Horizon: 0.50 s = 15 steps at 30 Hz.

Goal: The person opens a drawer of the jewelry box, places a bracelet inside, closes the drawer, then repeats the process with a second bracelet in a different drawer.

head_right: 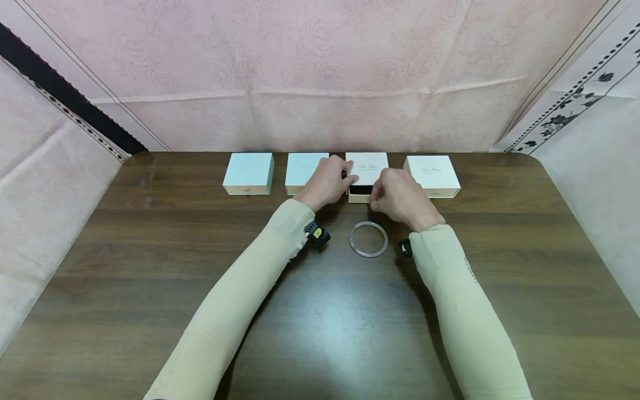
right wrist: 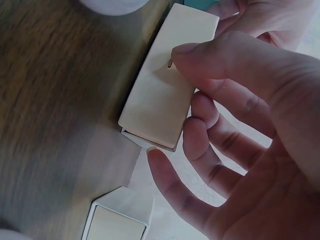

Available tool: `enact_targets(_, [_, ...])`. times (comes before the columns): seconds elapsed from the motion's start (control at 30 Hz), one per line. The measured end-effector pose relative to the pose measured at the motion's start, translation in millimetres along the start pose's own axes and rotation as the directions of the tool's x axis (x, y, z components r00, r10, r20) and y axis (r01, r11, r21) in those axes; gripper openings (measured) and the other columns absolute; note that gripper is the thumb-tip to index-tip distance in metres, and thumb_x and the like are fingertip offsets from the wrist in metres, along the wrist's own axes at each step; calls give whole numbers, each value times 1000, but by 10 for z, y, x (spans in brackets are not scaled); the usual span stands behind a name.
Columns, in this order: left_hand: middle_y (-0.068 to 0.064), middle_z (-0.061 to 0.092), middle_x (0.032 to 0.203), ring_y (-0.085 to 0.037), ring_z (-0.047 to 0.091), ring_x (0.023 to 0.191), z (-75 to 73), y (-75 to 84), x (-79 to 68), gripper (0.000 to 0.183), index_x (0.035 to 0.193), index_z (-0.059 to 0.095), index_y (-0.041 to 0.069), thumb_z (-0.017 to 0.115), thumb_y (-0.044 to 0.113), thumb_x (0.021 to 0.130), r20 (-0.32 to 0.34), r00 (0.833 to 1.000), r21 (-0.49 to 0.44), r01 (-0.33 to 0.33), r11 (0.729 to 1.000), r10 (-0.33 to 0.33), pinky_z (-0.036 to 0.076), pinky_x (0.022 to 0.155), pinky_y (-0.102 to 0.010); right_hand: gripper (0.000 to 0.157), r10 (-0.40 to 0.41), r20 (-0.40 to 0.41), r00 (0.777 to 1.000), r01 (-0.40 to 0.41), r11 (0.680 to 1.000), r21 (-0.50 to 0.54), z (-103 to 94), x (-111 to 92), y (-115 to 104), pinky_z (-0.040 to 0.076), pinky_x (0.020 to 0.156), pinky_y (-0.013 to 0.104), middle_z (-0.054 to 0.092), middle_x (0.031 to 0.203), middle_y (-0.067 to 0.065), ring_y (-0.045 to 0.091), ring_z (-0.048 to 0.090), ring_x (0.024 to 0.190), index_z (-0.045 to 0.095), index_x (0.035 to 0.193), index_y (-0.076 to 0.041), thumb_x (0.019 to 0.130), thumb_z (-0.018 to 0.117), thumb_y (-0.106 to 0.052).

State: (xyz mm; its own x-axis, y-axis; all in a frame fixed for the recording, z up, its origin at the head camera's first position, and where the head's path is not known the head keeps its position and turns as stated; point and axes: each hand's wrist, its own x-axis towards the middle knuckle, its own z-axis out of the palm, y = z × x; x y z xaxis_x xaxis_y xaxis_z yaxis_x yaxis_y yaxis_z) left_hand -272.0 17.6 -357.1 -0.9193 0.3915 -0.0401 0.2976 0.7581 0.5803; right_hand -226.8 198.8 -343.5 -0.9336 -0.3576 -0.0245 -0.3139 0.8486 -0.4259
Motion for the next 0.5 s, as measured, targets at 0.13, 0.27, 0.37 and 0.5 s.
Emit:
enact_targets(0.13, [-1, 46, 68, -15, 49, 63, -2, 4, -1, 34, 77, 51, 9, 58, 26, 106, 0, 1000, -2, -2, 1000, 2, 39, 61, -22, 11, 2, 2, 1000, -2, 1000, -6, -3, -3, 0, 44, 77, 36, 64, 92, 8, 23, 58, 86, 77, 76, -10, 83, 71, -4])
enact_targets(0.27, [-1, 44, 66, -15, 48, 61, -3, 6, 0, 35, 77, 50, 8, 58, 26, 106, 4, 1000, -9, 0, 1000, 0, 38, 59, -22, 12, -4, -6, 1000, 4, 1000, -8, 3, -4, 2, 44, 76, 36, 64, 91, 7, 22, 57, 84, 76, 74, -11, 82, 72, -2])
enact_targets(0.37, [-1, 44, 66, -14, 47, 60, -4, 7, -4, 35, 77, 50, 8, 58, 25, 106, 12, 1000, -16, 10, 1000, -9, 37, 58, -22, 12, 0, -8, 1000, 0, 1000, -8, 7, -7, 0, 44, 74, 35, 64, 89, 6, 22, 57, 82, 76, 73, -11, 82, 72, -2])
enact_targets(0.5, [0, 42, 66, -14, 46, 58, -5, 9, -7, 35, 78, 50, 8, 58, 26, 106, 15, 1000, -18, 11, 1000, -11, 36, 57, -21, 13, 0, -4, 1000, 0, 1000, -18, 9, -13, -3, 44, 73, 35, 63, 88, 5, 22, 57, 81, 76, 73, -11, 81, 72, -3])
